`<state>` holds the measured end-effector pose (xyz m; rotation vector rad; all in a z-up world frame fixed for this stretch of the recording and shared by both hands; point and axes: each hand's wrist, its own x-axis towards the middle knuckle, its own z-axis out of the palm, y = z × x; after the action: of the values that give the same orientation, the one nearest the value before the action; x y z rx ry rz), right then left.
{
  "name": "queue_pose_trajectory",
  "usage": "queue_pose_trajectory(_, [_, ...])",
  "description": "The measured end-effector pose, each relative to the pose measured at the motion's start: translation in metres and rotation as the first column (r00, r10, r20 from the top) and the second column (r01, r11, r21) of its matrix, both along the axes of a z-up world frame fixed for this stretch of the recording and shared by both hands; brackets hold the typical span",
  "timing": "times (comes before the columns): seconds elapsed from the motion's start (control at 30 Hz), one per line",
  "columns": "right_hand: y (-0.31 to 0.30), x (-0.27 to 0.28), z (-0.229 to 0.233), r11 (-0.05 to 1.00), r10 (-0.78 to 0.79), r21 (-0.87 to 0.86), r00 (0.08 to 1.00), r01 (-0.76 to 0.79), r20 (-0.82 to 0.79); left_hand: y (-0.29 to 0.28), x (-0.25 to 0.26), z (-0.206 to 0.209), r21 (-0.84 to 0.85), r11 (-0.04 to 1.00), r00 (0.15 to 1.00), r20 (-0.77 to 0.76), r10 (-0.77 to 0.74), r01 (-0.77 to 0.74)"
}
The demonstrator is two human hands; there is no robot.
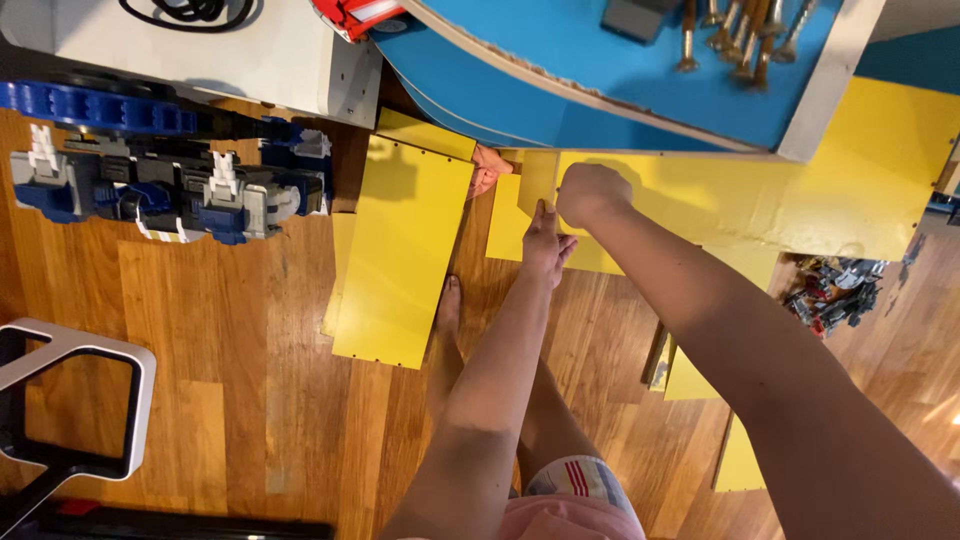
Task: The person assembles a yellow and blue wooden shelving unit by inserting screws into pre-drilled holes and tightening them with a screwdriver. They work on multiple panels laid out on the floor, securing joints between the pieces.
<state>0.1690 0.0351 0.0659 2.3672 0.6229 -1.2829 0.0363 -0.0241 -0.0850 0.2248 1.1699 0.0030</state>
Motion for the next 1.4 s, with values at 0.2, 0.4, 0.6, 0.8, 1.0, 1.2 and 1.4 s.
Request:
queue_pose_trajectory(0.2, [-0.014,-0.025,0.028,0.873,0.431,0.184,0.891,-0.451,0.141,-0.005,-0.002,-0.009,0.004,0.999,0.998,0.046,0.046,-0.046])
queue_pose_trajectory(0.4, [-0.025,-0.021,-0.012,0.919,0.370,0.111,0.924,-0.379,0.097,0.001,0.002,-0.003,0.001,0.998,0.998,0.030,0.056,-0.056])
queue_pose_trajectory(0.6, [-0.026,0.021,-0.068,0.864,0.485,-0.026,0.845,-0.503,-0.226,0.006,0.005,0.012,0.006,1.000,1.000,-0.015,0.024,-0.023])
queue_pose_trajectory(0.8, [-0.013,0.005,-0.030,1.000,0.027,-0.013,0.999,-0.027,0.032,0.006,0.003,0.009,0.016,1.000,1.000,0.006,0.023,-0.023])
queue_pose_trajectory(1.0, [0.009,-0.010,0.021,0.971,0.237,-0.034,0.971,-0.237,0.008,0.004,0.004,0.005,0.051,0.998,0.999,-0.026,-0.043,0.044])
queue_pose_trajectory(1.2, [0.010,-0.012,0.027,0.912,0.408,-0.043,0.913,-0.408,-0.017,0.002,0.006,0.003,0.033,0.999,0.999,-0.030,-0.041,0.041])
queue_pose_trajectory(1.4, [0.009,-0.016,0.026,0.900,0.434,-0.039,0.901,-0.433,0.001,-0.001,0.005,0.006,0.050,0.999,1.000,-0.007,-0.004,0.005])
